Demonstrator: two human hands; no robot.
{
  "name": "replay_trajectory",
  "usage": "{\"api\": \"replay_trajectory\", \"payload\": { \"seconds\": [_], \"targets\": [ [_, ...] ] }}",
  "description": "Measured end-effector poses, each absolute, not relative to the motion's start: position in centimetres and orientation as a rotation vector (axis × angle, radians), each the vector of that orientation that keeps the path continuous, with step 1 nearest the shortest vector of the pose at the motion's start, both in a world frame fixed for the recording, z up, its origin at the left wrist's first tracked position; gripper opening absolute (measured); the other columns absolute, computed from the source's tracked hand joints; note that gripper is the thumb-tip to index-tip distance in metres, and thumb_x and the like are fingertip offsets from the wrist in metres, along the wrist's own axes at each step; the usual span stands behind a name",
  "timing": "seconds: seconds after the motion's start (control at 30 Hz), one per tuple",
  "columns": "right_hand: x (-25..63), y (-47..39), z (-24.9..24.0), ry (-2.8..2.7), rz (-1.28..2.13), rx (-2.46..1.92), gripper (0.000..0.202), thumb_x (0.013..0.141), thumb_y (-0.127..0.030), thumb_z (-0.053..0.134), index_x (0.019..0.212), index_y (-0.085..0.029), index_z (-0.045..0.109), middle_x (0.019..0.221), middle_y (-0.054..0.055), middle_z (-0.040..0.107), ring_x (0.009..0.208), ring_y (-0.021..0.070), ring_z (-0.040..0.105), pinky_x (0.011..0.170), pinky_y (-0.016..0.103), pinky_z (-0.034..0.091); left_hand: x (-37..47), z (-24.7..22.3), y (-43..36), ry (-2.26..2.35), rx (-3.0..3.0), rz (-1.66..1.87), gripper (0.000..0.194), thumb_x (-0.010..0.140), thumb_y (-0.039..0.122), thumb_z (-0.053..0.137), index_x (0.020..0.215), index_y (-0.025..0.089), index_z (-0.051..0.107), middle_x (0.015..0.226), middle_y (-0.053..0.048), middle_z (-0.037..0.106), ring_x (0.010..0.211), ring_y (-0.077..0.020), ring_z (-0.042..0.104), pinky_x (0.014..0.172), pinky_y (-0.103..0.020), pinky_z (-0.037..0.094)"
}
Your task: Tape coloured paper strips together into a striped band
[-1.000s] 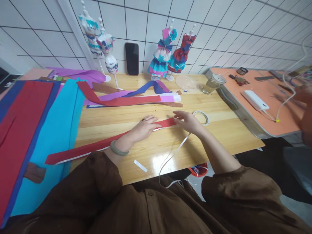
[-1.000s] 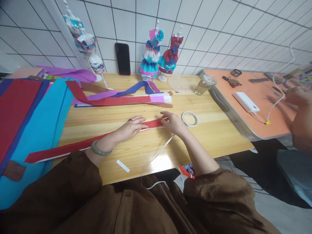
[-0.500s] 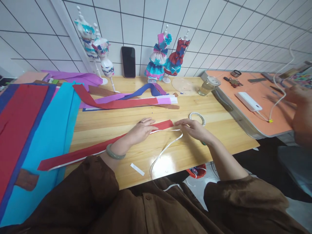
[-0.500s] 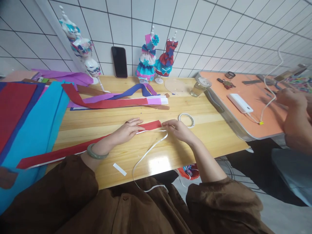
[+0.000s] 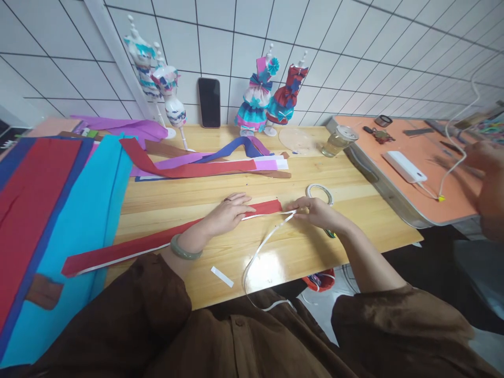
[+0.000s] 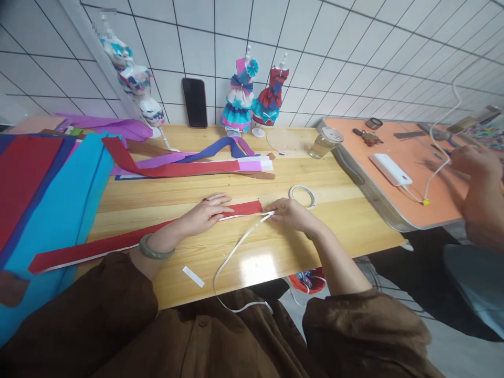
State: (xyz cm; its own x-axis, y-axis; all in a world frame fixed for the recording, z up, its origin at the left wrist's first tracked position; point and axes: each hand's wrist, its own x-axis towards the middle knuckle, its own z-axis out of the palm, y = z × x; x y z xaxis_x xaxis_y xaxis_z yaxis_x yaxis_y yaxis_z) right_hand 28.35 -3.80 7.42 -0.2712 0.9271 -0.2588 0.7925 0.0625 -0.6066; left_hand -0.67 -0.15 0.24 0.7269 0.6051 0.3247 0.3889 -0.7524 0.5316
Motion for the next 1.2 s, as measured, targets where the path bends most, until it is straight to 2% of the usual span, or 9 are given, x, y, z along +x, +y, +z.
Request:
{"api": "replay_trajectory", "payload": {
  "seconds": [0.1,0.27,0.47,0.63,0.93,1.07,1.2],
  "targets": [
    [28.3,-3.9,7.5,-2.141,1.016,-1.749,0.025,0.075,-0.031,0.061,0.098,-0.022,0.067,0.101,0.005,0.067,0.094,0.0193,0.060,0.080,0.032,0.048,-0.7,0.4,-0.2,0.764,2.491,0.681,0.032,0.085,0.013,0.045,0.108,0.025,0.063,0.129,-0.005,0.053,0.127,-0.0202,0.038,0.105,-0.046,0.032],
    [28.1,-4.3,7.7,-2.175,0.902,-1.715,0.024,0.081,-0.040,0.055,0.089,-0.022,0.068,0.089,0.005,0.068,0.082,0.0178,0.061,0.074,0.031,0.048,-0.7,0.4,-0.2,0.778,2.501,0.668,0.031,0.085,0.014,0.045,0.107,0.025,0.063,0.128,-0.005,0.054,0.127,-0.0198,0.038,0.105,-0.045,0.032],
    [28.1,-4.6,7.1,-2.137,0.875,-1.651,0.029,0.082,-0.038,0.055,0.106,-0.026,0.064,0.109,0.005,0.064,0.098,0.0195,0.058,0.087,0.035,0.045,-0.7,0.2,-0.1,0.781,2.505,0.656,0.032,0.085,0.014,0.045,0.109,0.026,0.062,0.128,-0.004,0.053,0.128,-0.0196,0.037,0.105,-0.045,0.032],
    [28.3,-4.9,6.5,-2.139,0.823,-1.517,0.028,0.083,-0.042,0.052,0.098,-0.022,0.066,0.099,0.007,0.065,0.091,0.0183,0.059,0.083,0.033,0.045,-0.7,0.1,-0.1,0.786,2.517,0.633,0.032,0.085,0.014,0.045,0.110,0.025,0.061,0.129,-0.003,0.053,0.128,-0.0197,0.037,0.106,-0.045,0.032],
    [28.5,-5.2,5.8,-2.156,0.777,-1.562,0.037,0.086,-0.049,0.046,0.090,-0.019,0.066,0.080,0.006,0.062,0.070,0.0162,0.054,0.064,0.030,0.044,-0.7,0.3,-0.1,0.770,2.501,0.640,0.032,0.086,0.014,0.044,0.108,0.026,0.062,0.129,-0.003,0.052,0.128,-0.0191,0.036,0.105,-0.043,0.031],
    [28.5,-5.2,5.4,-2.182,0.704,-1.545,0.036,0.087,-0.046,0.044,0.085,-0.019,0.066,0.078,0.006,0.062,0.069,0.0167,0.056,0.065,0.031,0.045,-0.7,0.3,-0.1,0.771,2.493,0.639,0.032,0.086,0.015,0.044,0.109,0.027,0.062,0.129,-0.002,0.053,0.129,-0.0193,0.036,0.106,-0.043,0.031],
    [28.5,-5.3,5.1,-2.196,0.674,-1.500,0.034,0.089,-0.042,0.043,0.101,-0.021,0.066,0.091,0.007,0.067,0.080,0.0191,0.060,0.072,0.033,0.046,-0.7,0.2,0.0,0.775,2.502,0.630,0.031,0.085,0.015,0.045,0.109,0.026,0.062,0.128,-0.003,0.054,0.128,-0.0193,0.037,0.106,-0.043,0.030]
  ]
}}
